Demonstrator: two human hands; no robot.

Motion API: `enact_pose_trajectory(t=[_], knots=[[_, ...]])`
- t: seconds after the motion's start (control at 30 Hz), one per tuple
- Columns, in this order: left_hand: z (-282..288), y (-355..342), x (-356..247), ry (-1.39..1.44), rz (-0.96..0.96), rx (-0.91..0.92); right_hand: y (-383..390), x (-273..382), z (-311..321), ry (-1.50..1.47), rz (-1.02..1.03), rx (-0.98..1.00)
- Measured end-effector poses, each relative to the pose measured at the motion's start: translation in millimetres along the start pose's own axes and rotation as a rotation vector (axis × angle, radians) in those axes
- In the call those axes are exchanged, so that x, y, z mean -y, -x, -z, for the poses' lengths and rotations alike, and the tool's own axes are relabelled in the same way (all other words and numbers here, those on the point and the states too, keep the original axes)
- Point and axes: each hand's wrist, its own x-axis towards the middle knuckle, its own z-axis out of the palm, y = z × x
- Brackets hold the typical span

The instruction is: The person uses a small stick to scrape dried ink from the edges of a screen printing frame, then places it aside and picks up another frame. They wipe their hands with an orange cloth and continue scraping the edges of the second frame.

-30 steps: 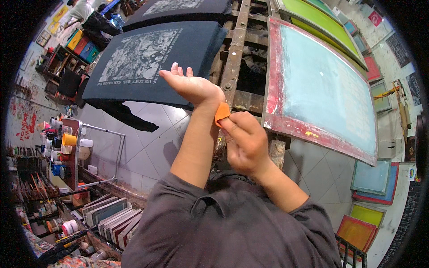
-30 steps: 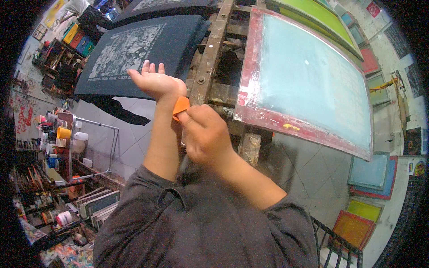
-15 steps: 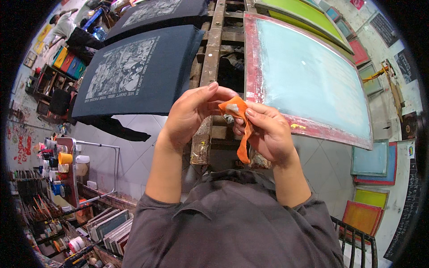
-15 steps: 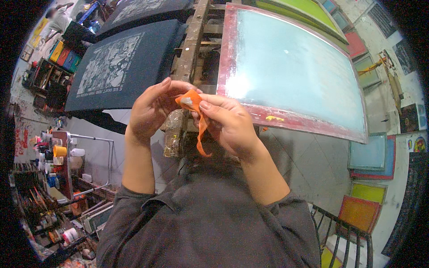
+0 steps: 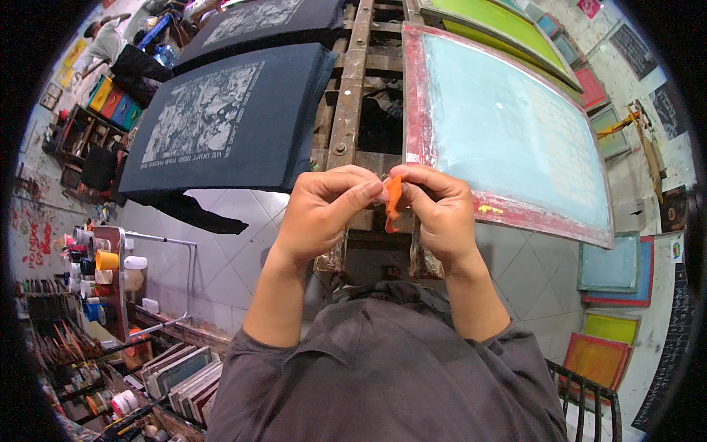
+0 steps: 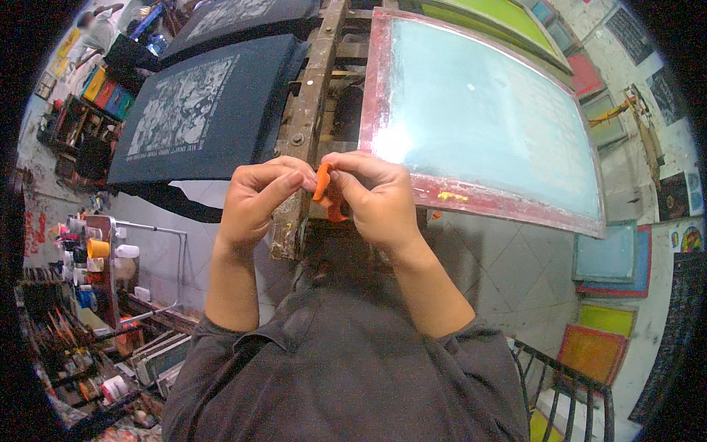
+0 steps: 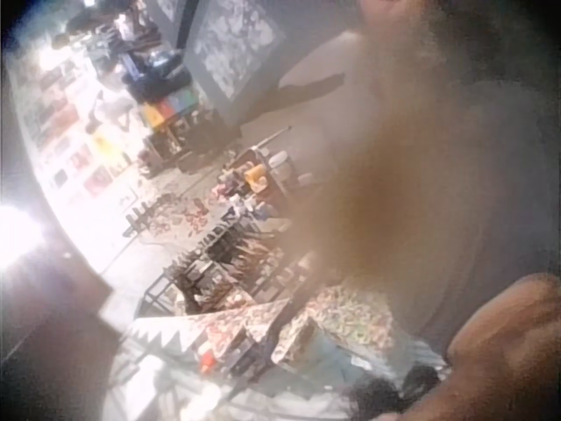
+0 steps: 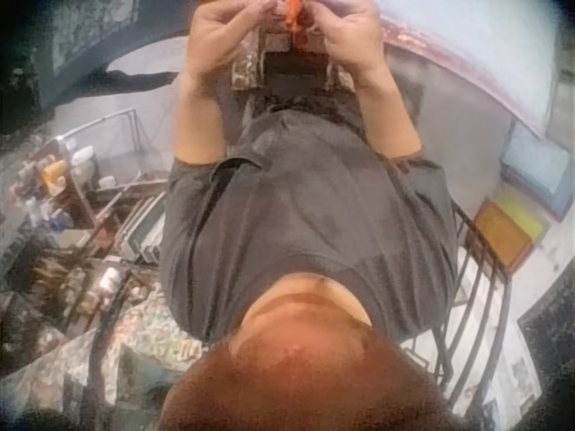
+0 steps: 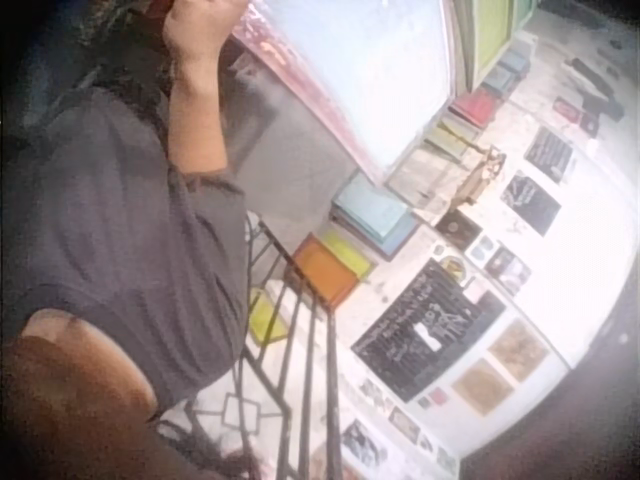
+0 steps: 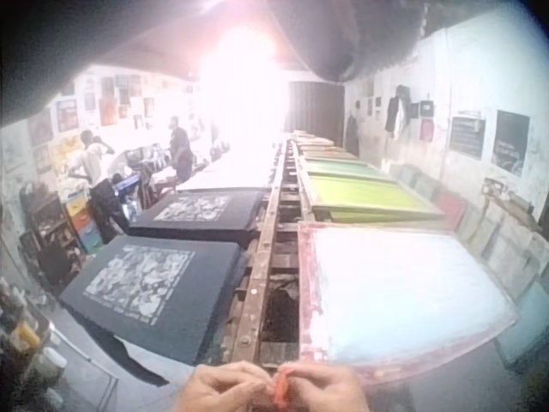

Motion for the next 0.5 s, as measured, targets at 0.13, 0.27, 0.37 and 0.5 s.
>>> enact_pose_trajectory(t=[0.13,0.27,0.37,0.5], knots=[[-7,2,6,-0.008,0.100,-0.115,-3,-5,-4,-0.093,0.141,-0.030],[-14,0,8,0.048,0.127,-0.158,-2,-8,3,0.035,0.118,-0.037],[-12,3,14,-0.072,0.068,-0.120,-1,-5,5,0.079,0.198,0.030],[-12,4,20,-0.242,-0.062,-0.172,-2,0,2,-0.027,0.157,0.048]])
